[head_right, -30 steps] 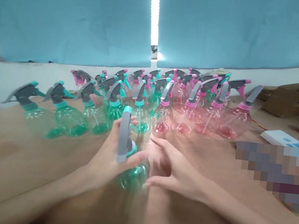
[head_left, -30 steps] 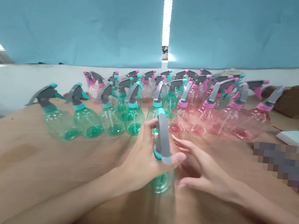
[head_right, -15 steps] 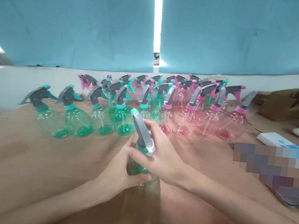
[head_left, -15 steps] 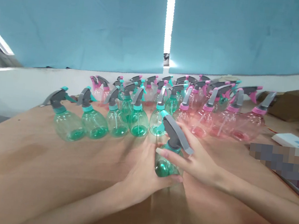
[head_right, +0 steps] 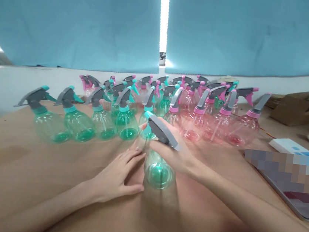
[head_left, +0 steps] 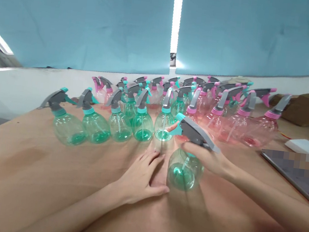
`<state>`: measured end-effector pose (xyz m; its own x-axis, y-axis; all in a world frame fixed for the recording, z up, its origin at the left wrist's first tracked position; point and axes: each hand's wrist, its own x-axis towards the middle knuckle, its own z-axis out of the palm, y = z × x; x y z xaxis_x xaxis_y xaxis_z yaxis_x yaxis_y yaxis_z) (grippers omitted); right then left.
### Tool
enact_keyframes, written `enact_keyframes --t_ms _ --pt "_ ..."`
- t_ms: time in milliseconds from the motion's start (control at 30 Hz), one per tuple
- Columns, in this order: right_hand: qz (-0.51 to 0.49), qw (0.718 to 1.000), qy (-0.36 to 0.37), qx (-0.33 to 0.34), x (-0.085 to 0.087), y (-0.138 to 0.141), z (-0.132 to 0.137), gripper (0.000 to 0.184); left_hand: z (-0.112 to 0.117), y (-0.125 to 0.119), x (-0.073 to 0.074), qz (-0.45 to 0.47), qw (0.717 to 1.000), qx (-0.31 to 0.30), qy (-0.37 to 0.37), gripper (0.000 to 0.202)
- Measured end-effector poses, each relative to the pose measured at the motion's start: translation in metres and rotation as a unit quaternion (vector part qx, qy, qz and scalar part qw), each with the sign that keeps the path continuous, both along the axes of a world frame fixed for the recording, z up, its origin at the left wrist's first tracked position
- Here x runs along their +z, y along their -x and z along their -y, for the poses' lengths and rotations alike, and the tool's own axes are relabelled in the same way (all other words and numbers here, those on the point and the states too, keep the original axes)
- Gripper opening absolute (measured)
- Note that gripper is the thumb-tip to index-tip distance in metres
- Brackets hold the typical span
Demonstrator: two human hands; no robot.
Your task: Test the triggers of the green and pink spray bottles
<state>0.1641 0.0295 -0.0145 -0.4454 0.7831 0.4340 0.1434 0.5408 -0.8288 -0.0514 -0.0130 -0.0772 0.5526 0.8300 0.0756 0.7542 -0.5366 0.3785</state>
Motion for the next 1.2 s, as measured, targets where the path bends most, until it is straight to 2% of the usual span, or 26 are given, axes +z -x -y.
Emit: enact_keyframes --t_ms 100,233,700,867,1033,1200 --pt "0.002 1.000 0.015 -0.006 0.001 -0.002 0.000 0.034 0.000 0.002 0.001 -0.028 1.000 -0.002 0.008 0.082" --pt "-0.018 1.000 0.003 0.001 -0.002 -0.003 0.000 0.017 0.000 -0.001 -0.001 -0.018 1.000 -0.001 0.003 0.078" --pt "0.000 1.000 0.014 -0.011 -0.009 -0.010 0.006 0.012 -0.004 0.002 -0.007 -0.076 0.996 0.001 -0.037 0.063" --pt "-0.027 0.999 0.021 0.005 -0.009 -0.009 0.003 0.014 -0.003 0.001 -0.006 -0.078 0.996 0.002 -0.036 0.060" --pt "-0.032 0.998 0.012 0.048 -0.006 -0.003 0.003 0.045 -0.002 0.001 -0.007 -0.072 0.996 0.010 -0.041 0.057" --pt "0.003 1.000 -0.011 0.008 -0.002 0.006 0.006 0.049 -0.004 0.001 -0.009 -0.065 0.997 0.005 -0.048 0.053"
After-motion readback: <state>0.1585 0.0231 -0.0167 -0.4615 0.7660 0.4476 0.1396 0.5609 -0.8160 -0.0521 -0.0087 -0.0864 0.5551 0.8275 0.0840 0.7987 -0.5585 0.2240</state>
